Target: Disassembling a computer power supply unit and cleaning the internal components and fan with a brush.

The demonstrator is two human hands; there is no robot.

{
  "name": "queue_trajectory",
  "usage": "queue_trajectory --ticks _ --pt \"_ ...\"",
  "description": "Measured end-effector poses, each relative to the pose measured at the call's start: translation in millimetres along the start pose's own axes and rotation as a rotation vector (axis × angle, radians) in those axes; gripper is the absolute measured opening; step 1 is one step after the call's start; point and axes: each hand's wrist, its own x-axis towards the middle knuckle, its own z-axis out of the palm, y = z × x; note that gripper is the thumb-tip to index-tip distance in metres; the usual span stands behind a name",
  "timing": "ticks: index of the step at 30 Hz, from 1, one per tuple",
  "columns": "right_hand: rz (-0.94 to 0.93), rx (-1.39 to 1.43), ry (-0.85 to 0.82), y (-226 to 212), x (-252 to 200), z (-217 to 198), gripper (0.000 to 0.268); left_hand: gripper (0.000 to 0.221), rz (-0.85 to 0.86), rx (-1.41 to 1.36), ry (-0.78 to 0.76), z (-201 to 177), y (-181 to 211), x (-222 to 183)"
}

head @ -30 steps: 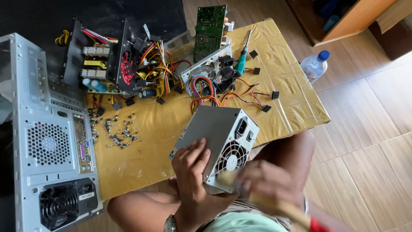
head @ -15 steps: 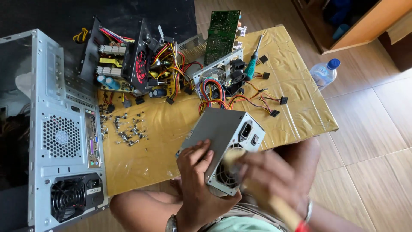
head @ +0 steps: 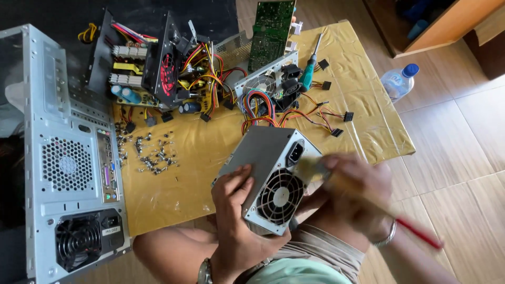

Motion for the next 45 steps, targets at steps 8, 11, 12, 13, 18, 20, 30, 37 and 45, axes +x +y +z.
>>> queue_trajectory --ticks 8,11,12,13,18,20,30,37,45 --pt "-0.057 0.405 -0.101 -18.6 -4.6 3.6 0.018 0.091 -0.058 -0.055 -0.018 -1.3 -2.5 -2.3" --pt "-0.062 -0.167 0.452 -6.4 3.9 0.5 0.021 0.086 -0.017 -0.002 0.010 0.0 -1.6 2.6" --pt "-0.221 -0.122 0.293 -21.9 -0.6 8.4 0.019 0.088 -0.034 -0.033 0.024 0.4 -2.0 1.6" --pt "-0.374 -0.077 0.129 -36.5 -5.1 16.2 0.016 0.090 -0.050 -0.065 0.038 1.5 -2.9 0.8" --pt "-0.296 -0.168 0.207 -39.0 3.4 -4.4 0.013 0.089 -0.055 -0.048 0.001 -5.4 -1.9 4.2" --pt "-0.229 -0.241 0.188 -26.5 4.0 -12.3 0.012 0.088 -0.055 -0.035 -0.010 -6.0 -2.9 6.1" --pt "-0.311 -0.327 0.043 -34.2 13.9 -10.9 0.013 0.089 -0.071 -0.053 -0.016 -7.0 -2.7 4.1" --pt "-0.244 -0.261 0.025 -42.3 16.5 -19.1 0.012 0.085 -0.047 -0.029 0.007 -1.7 -0.6 5.1" --pt "-0.248 -0.021 0.144 -54.9 9.0 8.3 0.023 0.076 -0.057 -0.041 0.025 0.7 -2.5 0.4"
